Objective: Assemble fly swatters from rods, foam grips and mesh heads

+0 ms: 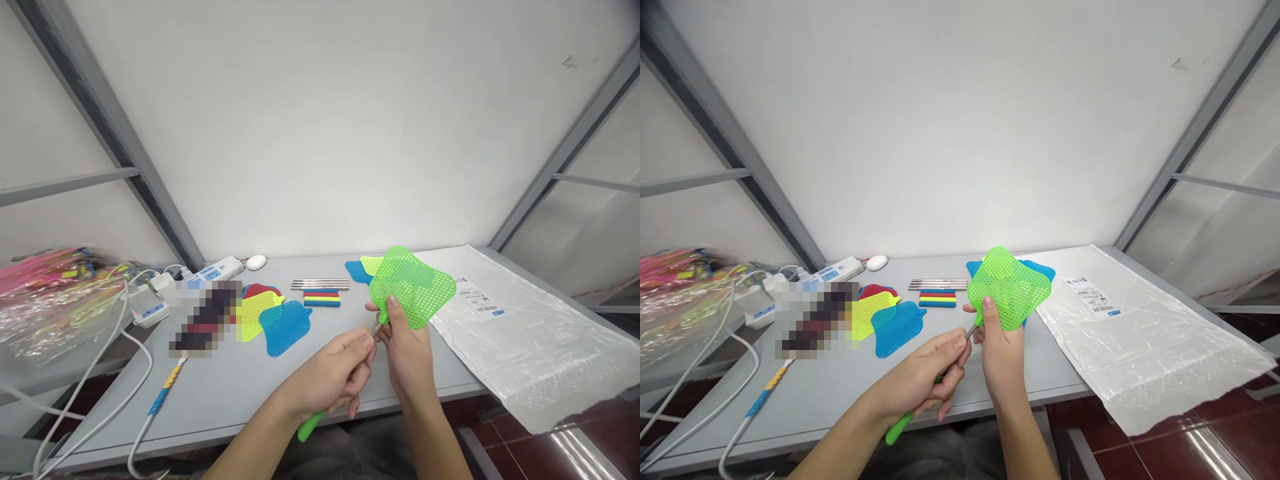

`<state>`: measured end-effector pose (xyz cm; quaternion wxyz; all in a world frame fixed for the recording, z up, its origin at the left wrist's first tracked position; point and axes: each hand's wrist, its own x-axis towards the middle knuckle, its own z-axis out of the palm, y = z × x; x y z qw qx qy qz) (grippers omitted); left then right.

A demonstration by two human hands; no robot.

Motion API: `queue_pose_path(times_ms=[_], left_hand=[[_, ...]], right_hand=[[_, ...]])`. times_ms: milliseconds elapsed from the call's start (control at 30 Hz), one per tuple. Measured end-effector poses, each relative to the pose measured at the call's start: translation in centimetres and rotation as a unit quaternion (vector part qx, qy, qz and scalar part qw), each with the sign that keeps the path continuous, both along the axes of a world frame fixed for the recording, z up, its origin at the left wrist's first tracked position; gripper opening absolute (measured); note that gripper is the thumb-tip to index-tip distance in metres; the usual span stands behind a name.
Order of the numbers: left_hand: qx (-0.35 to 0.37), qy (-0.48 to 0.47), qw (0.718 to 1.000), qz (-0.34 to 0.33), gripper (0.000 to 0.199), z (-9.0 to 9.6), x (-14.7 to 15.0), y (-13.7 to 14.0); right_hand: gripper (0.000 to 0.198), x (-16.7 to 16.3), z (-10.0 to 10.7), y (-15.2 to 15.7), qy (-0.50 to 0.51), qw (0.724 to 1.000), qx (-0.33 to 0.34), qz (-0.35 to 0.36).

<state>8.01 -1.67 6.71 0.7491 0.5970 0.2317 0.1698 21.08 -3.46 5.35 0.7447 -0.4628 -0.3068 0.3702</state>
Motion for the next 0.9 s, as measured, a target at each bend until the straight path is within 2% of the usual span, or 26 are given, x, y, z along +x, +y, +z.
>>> queue_pose_path(times_ms=[67, 100, 167, 267, 333, 467, 533, 667, 767, 900], left_hand=[[-0.097, -0.066, 0.991, -0.068, 0.029, -0.6, 0.2, 0.7], [-0.122, -0.085, 0.985, -0.090, 0.028, -0.8, 0.4, 1.0], [-0.126, -0.092, 0.982, -0.105, 0.028, -1.2, 0.7, 1.3], [-0.048, -0.050, 0.996, -0.058, 0.030, -1.1, 0.9, 1.2], [0.017, 0.003, 1.000, -0.014, 0.031, -0.8, 0.8, 1.0], [0.111, 0.075, 0.990, 0.047, 0.037, 0.0, 0.1, 1.2], [0.140, 0.089, 0.985, 0.055, 0.039, 0.3, -0.2, 1.4], [0.234, 0.099, 0.965, 0.064, 0.036, 0.5, -0.3, 1.7], [0.305, 0.165, 0.937, 0.050, 0.036, 0.5, -0.5, 1.8], [0.353, 0.240, 0.904, 0.002, 0.038, 1.1, -1.4, 1.9]], right_hand=[[0.031, 0.2, 0.3, 0.1, -0.003, 1.000, 0.005, -0.001], [0.031, 0.4, 0.4, 0.1, -0.002, 1.000, 0.006, -0.002], [0.032, 0.7, 0.5, 0.2, 0.003, 1.000, 0.005, -0.007], [0.034, 1.1, 0.1, 0.1, 0.026, 0.999, 0.006, -0.022], [0.034, 1.1, -0.7, 0.0, 0.038, 0.999, 0.004, -0.004], [0.032, 0.5, -2.8, -0.1, -0.014, 0.994, -0.020, 0.107], [0.033, 0.2, -3.7, 0.0, -0.027, 0.990, -0.013, 0.135], [0.031, 0.2, -4.2, 0.1, 0.025, 0.986, 0.003, 0.168], [0.030, 1.1, -3.7, -0.1, 0.070, 0.986, -0.002, 0.150], [0.027, 4.2, -2.5, -0.6, 0.109, 0.992, 0.012, 0.056]])
